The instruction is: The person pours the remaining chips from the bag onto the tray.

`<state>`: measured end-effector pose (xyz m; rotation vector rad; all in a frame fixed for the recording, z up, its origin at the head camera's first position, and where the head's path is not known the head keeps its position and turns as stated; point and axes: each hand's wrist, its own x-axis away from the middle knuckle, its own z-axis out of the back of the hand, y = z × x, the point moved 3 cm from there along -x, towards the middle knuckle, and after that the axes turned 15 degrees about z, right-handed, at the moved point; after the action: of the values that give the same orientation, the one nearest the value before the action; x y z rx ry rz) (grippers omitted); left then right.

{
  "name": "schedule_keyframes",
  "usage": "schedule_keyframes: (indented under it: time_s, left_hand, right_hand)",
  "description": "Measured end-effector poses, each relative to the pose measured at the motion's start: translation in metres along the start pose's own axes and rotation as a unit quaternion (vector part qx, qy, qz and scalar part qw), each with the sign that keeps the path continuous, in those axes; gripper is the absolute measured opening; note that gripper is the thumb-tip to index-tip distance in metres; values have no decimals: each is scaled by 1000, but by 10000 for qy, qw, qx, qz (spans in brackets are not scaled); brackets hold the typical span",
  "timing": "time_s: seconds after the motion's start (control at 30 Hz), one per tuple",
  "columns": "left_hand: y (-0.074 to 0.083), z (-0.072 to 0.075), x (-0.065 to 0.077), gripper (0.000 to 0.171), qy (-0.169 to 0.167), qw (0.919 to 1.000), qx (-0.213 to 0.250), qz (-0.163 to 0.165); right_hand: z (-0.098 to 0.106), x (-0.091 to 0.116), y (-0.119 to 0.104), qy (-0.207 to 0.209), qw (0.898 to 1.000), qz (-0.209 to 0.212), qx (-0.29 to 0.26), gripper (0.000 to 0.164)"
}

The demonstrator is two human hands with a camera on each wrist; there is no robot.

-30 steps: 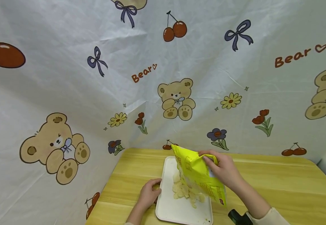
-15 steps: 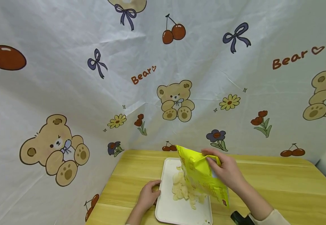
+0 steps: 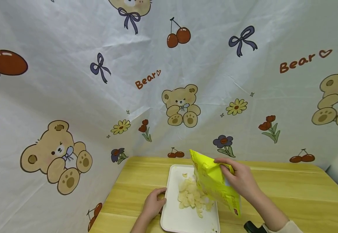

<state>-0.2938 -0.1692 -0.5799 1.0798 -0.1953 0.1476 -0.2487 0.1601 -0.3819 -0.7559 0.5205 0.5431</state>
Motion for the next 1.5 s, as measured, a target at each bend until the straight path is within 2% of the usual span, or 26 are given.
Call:
schedule_keyframes:
  time_s: [0.57,1.03,1.3,1.5]
  left_hand:
    - [-1,0,2,42,-94,9998,123,106]
    - [-2,-2,1,45,38,9998,201,-49]
    - [-2,-2,2,45,-9,9997,229,11]
    - [-1,-2,3,44,47,9999,123,-15]
  right_hand:
    - [14,13,18,50,9990,-339,276,27]
    - [25,23,29,86,9966,-387,721,28]
    - [35,31,36,328,9956,-445,753,27]
    - [42,36,42,419,9929,-546,974,25]
